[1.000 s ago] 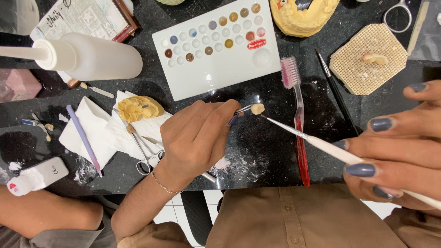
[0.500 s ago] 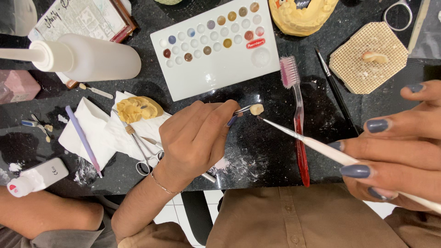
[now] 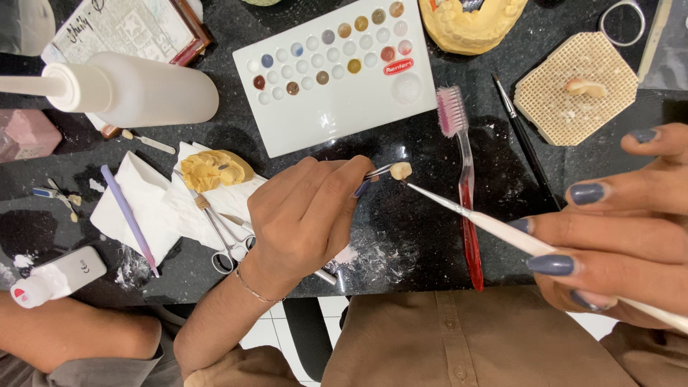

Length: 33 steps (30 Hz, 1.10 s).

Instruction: The person holds a small dental crown with tweezers in one hand and uses a fine brush in the other to apply and shape ceramic material on the crown, dipping the brush into a shade palette and adding liquid from a squeeze bottle. They occasionally reposition the crown with the tweezers while continuing to build up the material.

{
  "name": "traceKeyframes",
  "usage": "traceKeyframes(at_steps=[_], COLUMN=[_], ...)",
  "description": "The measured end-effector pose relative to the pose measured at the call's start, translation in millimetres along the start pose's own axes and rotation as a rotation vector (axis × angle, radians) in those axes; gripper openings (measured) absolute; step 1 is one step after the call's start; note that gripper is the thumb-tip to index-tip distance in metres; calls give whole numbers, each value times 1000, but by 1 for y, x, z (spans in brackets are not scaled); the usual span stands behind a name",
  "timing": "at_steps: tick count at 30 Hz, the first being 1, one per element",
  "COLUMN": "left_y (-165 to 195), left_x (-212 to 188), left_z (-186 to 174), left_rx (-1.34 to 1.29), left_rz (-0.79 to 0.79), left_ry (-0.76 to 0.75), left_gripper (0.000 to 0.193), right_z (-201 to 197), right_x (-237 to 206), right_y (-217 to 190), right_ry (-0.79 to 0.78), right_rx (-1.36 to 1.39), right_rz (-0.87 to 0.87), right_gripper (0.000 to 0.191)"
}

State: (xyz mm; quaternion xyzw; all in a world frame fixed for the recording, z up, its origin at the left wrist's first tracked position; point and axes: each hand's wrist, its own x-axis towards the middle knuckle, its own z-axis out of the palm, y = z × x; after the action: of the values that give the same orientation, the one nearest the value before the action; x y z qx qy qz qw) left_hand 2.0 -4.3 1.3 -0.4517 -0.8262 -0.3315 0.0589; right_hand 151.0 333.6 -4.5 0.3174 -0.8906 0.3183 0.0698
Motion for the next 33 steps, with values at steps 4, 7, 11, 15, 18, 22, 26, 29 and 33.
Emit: traceKeyframes(at_steps=[4, 7, 11, 15, 18, 22, 26, 29, 33], left_y=[0, 0, 0, -1, -1, 0, 0, -1, -1], left_x=[0, 0, -1, 0, 0, 0, 0, 0, 0], left_z=[0, 0, 0, 0, 0, 0, 0, 0, 0], left_rx=[0, -2, -7, -6, -5, -9, -10, -10, -6], left_rz=[-6, 1, 1, 1, 7, -2, 1, 5, 6], left_ry=[-6, 1, 2, -3, -2, -7, -9, -10, -9], left_gripper=[32, 32, 32, 32, 31, 30, 31, 33, 34], right_z=[-1, -3, -1, -1, -3, -2, -7, -7, -6], right_x=[0, 2, 5, 8, 9, 9, 6, 4, 1], right_y=[1, 0, 0, -1, -2, 2, 3, 2, -2], right_ry=[-28, -37, 11, 1, -26, -16, -66, -60, -60], right_rx=[-10, -8, 14, 4, -2, 2, -10, -11, 8], right_rz=[-5, -5, -24, -11, 16, -47, -62, -44, -13], right_gripper=[21, 21, 19, 21, 18, 18, 20, 20, 20])
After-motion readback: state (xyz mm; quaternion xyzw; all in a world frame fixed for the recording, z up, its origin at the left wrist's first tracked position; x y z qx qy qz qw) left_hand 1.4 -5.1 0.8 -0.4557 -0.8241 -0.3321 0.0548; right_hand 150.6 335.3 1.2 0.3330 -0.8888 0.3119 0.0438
